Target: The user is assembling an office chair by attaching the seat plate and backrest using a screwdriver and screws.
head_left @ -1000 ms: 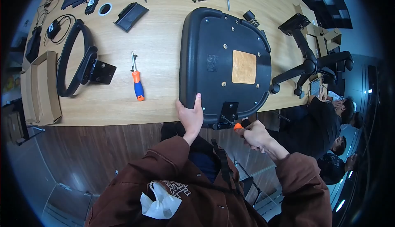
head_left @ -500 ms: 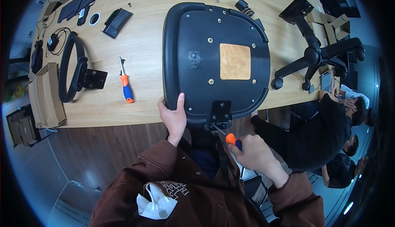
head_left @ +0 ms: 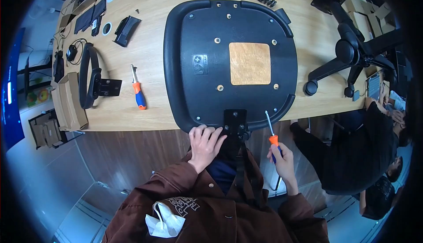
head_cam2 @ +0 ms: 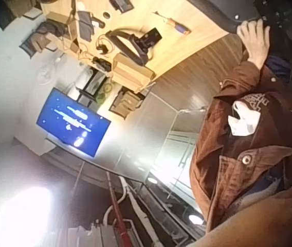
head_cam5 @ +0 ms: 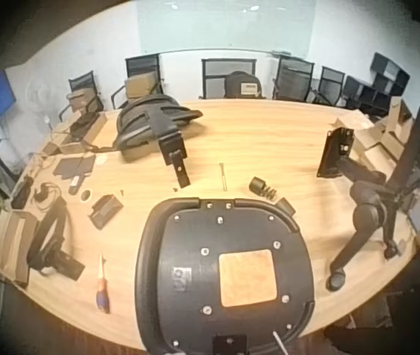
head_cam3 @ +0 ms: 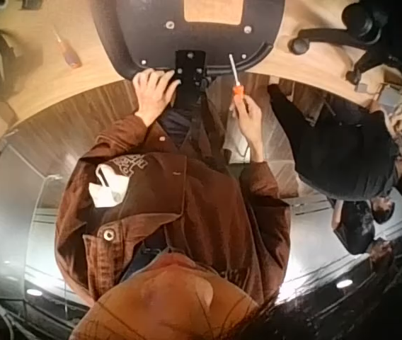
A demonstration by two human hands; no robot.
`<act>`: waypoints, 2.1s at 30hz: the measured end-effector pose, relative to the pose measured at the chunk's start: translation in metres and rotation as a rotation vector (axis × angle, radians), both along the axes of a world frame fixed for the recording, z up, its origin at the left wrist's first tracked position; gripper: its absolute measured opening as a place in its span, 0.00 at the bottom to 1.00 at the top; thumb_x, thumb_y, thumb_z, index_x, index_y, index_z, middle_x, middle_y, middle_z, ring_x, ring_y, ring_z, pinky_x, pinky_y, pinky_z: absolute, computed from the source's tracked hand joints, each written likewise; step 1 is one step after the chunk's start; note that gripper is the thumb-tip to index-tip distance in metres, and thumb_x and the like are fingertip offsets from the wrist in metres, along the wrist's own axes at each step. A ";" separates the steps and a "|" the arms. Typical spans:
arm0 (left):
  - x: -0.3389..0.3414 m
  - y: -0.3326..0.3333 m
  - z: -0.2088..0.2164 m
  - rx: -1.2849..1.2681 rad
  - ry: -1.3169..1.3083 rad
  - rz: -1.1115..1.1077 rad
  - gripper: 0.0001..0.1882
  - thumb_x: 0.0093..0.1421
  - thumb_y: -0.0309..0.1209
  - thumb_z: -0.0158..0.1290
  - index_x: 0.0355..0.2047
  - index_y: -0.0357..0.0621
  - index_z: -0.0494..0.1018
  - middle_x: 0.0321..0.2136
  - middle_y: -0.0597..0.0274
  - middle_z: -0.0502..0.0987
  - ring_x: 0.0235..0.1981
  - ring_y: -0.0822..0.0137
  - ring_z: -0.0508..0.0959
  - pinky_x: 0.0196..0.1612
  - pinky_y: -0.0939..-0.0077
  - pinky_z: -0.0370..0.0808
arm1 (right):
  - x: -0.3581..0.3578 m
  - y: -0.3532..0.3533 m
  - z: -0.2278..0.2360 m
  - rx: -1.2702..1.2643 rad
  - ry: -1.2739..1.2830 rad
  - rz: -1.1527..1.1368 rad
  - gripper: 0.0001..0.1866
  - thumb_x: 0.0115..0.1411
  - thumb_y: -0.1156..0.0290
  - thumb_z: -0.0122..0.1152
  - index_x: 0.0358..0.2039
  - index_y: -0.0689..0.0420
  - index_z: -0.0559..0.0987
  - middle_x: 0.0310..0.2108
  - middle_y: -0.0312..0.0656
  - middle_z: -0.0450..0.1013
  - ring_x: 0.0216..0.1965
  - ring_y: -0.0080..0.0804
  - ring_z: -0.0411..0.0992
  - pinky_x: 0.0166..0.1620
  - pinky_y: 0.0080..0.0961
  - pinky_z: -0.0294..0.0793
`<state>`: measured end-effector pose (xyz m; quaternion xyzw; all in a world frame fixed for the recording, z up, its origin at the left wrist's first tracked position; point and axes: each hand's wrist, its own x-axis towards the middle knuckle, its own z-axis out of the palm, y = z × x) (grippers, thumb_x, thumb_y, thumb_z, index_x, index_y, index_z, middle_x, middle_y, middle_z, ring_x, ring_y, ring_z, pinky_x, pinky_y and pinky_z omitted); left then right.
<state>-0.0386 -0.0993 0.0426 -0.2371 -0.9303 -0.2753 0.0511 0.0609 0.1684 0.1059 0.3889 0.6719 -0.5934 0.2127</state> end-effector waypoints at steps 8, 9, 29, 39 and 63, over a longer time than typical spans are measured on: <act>-0.013 0.019 -0.009 0.010 0.003 -0.134 0.15 0.53 0.28 0.68 0.43 0.48 0.81 0.34 0.67 0.77 0.41 0.59 0.75 0.50 0.58 0.68 | 0.017 -0.004 -0.028 -0.138 0.126 -0.230 0.13 0.75 0.64 0.55 0.39 0.61 0.78 0.28 0.34 0.75 0.28 0.18 0.70 0.35 0.19 0.70; -0.014 0.020 -0.010 0.007 0.000 -0.138 0.14 0.53 0.27 0.68 0.41 0.47 0.81 0.34 0.67 0.77 0.40 0.59 0.75 0.50 0.58 0.68 | 0.018 -0.003 -0.031 -0.141 0.125 -0.235 0.13 0.75 0.64 0.55 0.39 0.61 0.78 0.28 0.34 0.75 0.28 0.18 0.70 0.35 0.19 0.70; 0.024 -0.004 0.019 0.250 -0.221 -0.093 0.12 0.51 0.29 0.72 0.32 0.45 0.79 0.28 0.66 0.77 0.33 0.60 0.76 0.40 0.65 0.68 | -0.003 -0.039 0.028 0.328 0.420 0.230 0.18 0.61 0.73 0.68 0.49 0.59 0.74 0.36 0.52 0.81 0.36 0.48 0.82 0.40 0.35 0.80; 0.049 0.014 -0.004 0.928 -1.364 0.152 0.15 0.75 0.35 0.51 0.46 0.34 0.79 0.31 0.67 0.82 0.31 0.80 0.76 0.39 0.82 0.75 | -0.006 -0.078 0.034 0.545 0.607 0.289 0.14 0.54 0.77 0.73 0.41 0.60 0.81 0.34 0.49 0.79 0.32 0.48 0.81 0.36 0.37 0.80; 0.040 0.032 -0.004 1.297 -1.716 0.211 0.18 0.76 0.42 0.48 0.49 0.39 0.78 0.36 0.62 0.82 0.33 0.75 0.79 0.41 0.79 0.78 | -0.006 -0.099 0.055 0.650 0.662 0.247 0.20 0.53 0.78 0.75 0.46 0.59 0.79 0.41 0.49 0.78 0.39 0.47 0.80 0.42 0.35 0.80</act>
